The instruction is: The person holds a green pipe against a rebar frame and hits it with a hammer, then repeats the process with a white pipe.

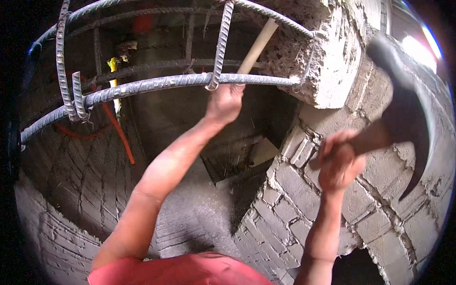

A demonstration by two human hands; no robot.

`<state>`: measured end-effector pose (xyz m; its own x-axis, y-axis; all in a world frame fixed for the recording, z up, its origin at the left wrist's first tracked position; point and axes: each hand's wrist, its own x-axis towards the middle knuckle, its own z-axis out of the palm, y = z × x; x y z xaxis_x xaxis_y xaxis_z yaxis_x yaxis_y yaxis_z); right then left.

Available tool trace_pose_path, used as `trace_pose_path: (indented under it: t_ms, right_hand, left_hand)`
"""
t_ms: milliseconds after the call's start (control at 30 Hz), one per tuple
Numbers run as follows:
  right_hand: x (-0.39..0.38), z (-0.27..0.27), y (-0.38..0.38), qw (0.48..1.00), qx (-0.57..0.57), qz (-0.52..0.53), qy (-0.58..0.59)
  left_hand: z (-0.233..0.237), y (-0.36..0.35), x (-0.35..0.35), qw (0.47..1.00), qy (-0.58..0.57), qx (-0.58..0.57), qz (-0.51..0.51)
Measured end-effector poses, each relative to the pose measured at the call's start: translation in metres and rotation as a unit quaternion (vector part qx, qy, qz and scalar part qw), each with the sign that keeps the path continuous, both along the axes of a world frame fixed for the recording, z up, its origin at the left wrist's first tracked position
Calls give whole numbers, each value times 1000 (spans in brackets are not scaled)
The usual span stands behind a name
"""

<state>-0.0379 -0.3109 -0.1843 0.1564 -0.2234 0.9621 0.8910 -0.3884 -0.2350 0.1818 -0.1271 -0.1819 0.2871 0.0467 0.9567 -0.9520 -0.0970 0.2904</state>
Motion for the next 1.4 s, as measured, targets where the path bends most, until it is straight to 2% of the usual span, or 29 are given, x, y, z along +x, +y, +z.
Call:
trace_pose_path:
  t_ms: [33,67,133,167,200,233,267,333,367,400,433,467,500,533,567,600,667,700,833,933,1033,1200,1267,1300,1333,1400]
  right_hand:
    - [-11,-18,6,999,5,18,46]
    - [-10,-38,8,998,8,42,42]
    - [-13,-80,17,995,52,47,72]
    - [-12,-102,19,995,73,22,58]
    - [-12,-130,11,995,65,39,58]
    - [-19,-144,21,991,95,56,75]
    - [-23,-160,19,993,86,26,73]
    - [-43,-180,24,981,124,70,128]
    - [-53,-188,23,977,136,75,145]
    - [-65,-199,19,972,145,82,166]
    - [-73,-211,13,961,165,108,193]
    - [-83,-219,8,961,166,112,190]
    - [-92,-227,6,944,201,135,224]
    - [-95,-236,7,924,241,160,251]
    - [-94,-248,0,908,240,178,293]
    - [-89,-257,-3,904,223,200,305]
    - [-77,-253,5,890,251,177,338]
    - [-69,-250,6,885,252,201,336]
    - [-49,-236,17,889,219,242,322]
    - [-36,-236,29,889,256,252,284]
    - [-26,-238,32,884,275,278,255]
    - [-19,-233,34,895,254,300,208]
    - [-20,-227,31,905,240,282,211]
    - [-21,-225,31,914,221,270,205]
    - [-22,-222,33,913,221,280,197]
    - [-25,-215,36,913,201,290,206]
  left_hand:
    - [-8,-14,6,998,49,-6,-30]
    - [-7,-31,-2,994,18,-73,-78]
    - [-17,-72,4,981,64,-120,-137]
    - [-19,-94,0,976,68,-153,-139]
    - [-20,-108,-5,970,69,-184,-141]
    - [-18,-108,-27,955,105,-191,-202]
    - [-20,-110,-34,919,117,-223,-305]
    - [-23,-90,-42,901,150,-215,-346]
    - [-19,-60,-50,906,194,-176,-331]
    - [-13,-26,-59,969,103,-115,-195]
    - [-17,5,-35,988,114,-35,-99]
    - [-27,37,-41,995,-17,28,93]
    - [-52,62,-27,927,-20,201,316]
    - [-89,82,-14,968,47,158,189]
    - [-98,82,-21,969,54,147,190]
    - [-87,70,-37,970,63,125,199]
    - [-66,50,-52,978,133,81,139]
    - [-51,42,-55,978,141,70,137]
    - [-28,36,-56,988,65,70,125]
    - [-20,39,-45,986,40,124,101]
    - [-13,35,-39,989,93,108,36]
    - [-12,29,-34,988,126,84,15]
    - [-23,24,-34,988,85,118,57]
    - [-27,21,-30,990,68,121,37]
    - [-30,17,-27,987,105,115,-32]
    - [-31,11,-16,986,111,106,-57]
